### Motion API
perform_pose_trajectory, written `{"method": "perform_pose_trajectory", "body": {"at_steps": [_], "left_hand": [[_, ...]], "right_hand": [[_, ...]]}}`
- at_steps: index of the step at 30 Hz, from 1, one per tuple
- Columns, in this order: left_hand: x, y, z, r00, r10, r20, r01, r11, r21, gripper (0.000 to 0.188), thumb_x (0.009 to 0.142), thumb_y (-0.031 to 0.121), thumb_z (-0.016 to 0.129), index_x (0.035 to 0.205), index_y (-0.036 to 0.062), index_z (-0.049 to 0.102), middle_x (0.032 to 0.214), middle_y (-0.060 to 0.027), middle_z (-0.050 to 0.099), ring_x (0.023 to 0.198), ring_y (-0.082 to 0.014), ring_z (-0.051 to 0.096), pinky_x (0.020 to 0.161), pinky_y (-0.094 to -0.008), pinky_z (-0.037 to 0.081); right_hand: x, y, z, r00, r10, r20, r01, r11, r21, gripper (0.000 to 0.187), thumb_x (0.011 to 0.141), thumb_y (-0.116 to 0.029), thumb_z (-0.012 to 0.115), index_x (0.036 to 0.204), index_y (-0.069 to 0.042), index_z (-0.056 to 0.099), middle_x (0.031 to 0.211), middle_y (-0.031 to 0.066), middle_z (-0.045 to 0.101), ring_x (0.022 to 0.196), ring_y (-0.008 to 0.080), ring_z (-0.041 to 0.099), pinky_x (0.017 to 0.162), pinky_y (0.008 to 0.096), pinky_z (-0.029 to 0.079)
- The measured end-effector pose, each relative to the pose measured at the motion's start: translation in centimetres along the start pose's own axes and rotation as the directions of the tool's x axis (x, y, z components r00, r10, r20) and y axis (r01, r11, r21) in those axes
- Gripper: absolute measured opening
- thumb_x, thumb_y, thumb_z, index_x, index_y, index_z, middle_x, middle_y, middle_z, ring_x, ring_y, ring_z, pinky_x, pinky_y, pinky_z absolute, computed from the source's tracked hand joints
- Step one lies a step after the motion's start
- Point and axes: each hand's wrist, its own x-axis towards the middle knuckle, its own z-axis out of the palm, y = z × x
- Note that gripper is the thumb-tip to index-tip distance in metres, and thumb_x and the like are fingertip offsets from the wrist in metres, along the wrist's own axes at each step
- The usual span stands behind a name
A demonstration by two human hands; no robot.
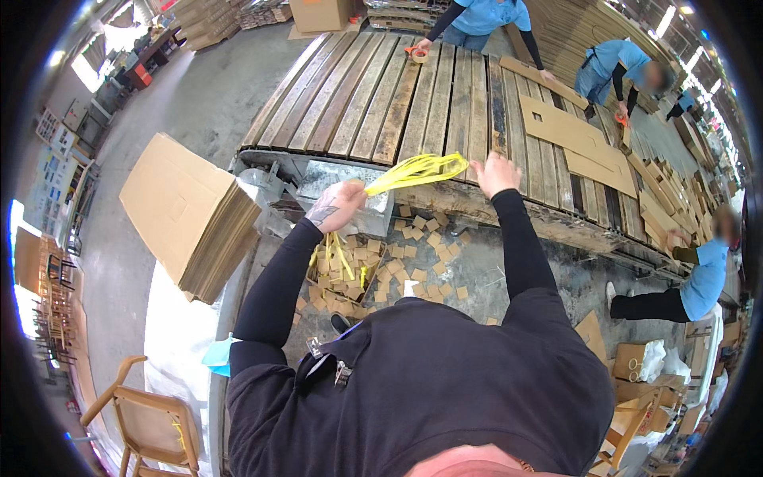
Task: The person handles yellow plastic ties and repeatedly picks up, inspects, and places flat cardboard pieces on a wooden pallet. The person also briefly picks up small cardboard scraps from the floor.
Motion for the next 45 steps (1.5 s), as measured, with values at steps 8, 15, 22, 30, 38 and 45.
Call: {"method": "perform_pose_trajectory", "body": {"at_steps": [8, 15, 22, 30, 38, 45], "left_hand": [[1.1, 4.6, -1.2, 0.963, 0.141, 0.228, -0.183, 0.968, 0.173, 0.026, 0.095, 0.022, 0.047, 0.087, 0.0010, 0.060, 0.068, -0.0134, 0.057, 0.066, -0.0274, 0.058, 0.064, -0.0375, 0.044], [-0.3, 4.2, -3.0, 0.978, 0.146, 0.150, -0.157, 0.985, 0.066, 0.027, 0.097, 0.024, 0.047, 0.088, 0.0009, 0.057, 0.067, -0.0107, 0.055, 0.063, -0.0237, 0.055, 0.061, -0.0365, 0.043], [-2.4, 2.7, -3.6, 0.995, 0.073, 0.073, -0.077, 0.995, 0.066, 0.027, 0.098, 0.026, 0.048, 0.087, 0.0029, 0.055, 0.062, -0.0099, 0.050, 0.061, -0.0253, 0.054, 0.058, -0.0376, 0.041], [-4.0, 0.7, -2.3, 0.809, 0.369, -0.458, 0.057, 0.726, 0.685, 0.028, 0.089, 0.021, 0.059, 0.110, 0.0046, 0.053, 0.117, -0.0128, 0.055, 0.116, -0.0315, 0.048, 0.103, -0.0530, 0.028], [-3.8, 2.6, 5.0, 0.899, -0.421, 0.118, 0.233, 0.232, -0.944, 0.055, 0.101, 0.051, 0.031, 0.119, 0.0046, 0.055, 0.116, -0.0083, 0.062, 0.107, -0.0175, 0.057, 0.090, -0.0392, 0.044], [-2.7, 0.1, 4.9, 0.901, -0.433, -0.019, -0.065, -0.091, -0.994, 0.042, 0.104, 0.039, 0.026, 0.102, 0.0046, 0.051, 0.107, -0.0133, 0.062, 0.111, -0.0304, 0.057, 0.094, -0.0445, 0.043]], "right_hand": [[-7.1, -9.5, 4.1, 0.457, -0.836, -0.304, 0.873, 0.487, -0.027, 0.049, 0.090, -0.030, 0.061, 0.130, -0.004, 0.047, 0.114, 0.0172, 0.061, 0.113, 0.0321, 0.056, 0.104, 0.0498, 0.037], [-5.3, -10.0, 4.1, 0.546, -0.806, -0.229, 0.807, 0.432, 0.403, 0.027, 0.092, -0.029, 0.058, 0.093, -0.002, 0.054, 0.081, 0.0205, 0.060, 0.078, 0.0426, 0.058, 0.065, 0.0451, 0.046], [-4.6, -10.2, 4.0, 0.579, -0.808, 0.104, 0.097, 0.194, 0.976, 0.036, 0.099, -0.039, 0.049, 0.087, -0.006, 0.053, 0.065, -0.0074, 0.038, 0.051, 0.0023, 0.032, 0.047, 0.0195, 0.029], [-3.2, -10.4, 5.7, 0.771, -0.614, -0.169, 0.509, 0.434, 0.743, 0.034, 0.098, -0.028, 0.050, 0.077, -0.002, 0.057, 0.060, 0.0060, 0.052, 0.054, 0.0193, 0.049, 0.054, 0.0318, 0.038], [-6.2, -13.3, 8.4, 0.666, -0.532, -0.523, 0.732, 0.603, 0.318, 0.019, 0.094, -0.025, 0.051, 0.087, -0.008, 0.053, 0.067, 0.0172, 0.060, 0.063, 0.0386, 0.061, 0.053, 0.0488, 0.046], [-8.8, -15.1, 10.6, 0.580, -0.703, -0.412, 0.814, 0.515, 0.268, 0.016, 0.091, -0.022, 0.053, 0.086, -0.007, 0.052, 0.071, 0.0125, 0.062, 0.064, 0.0355, 0.063, 0.054, 0.0453, 0.050]]}}
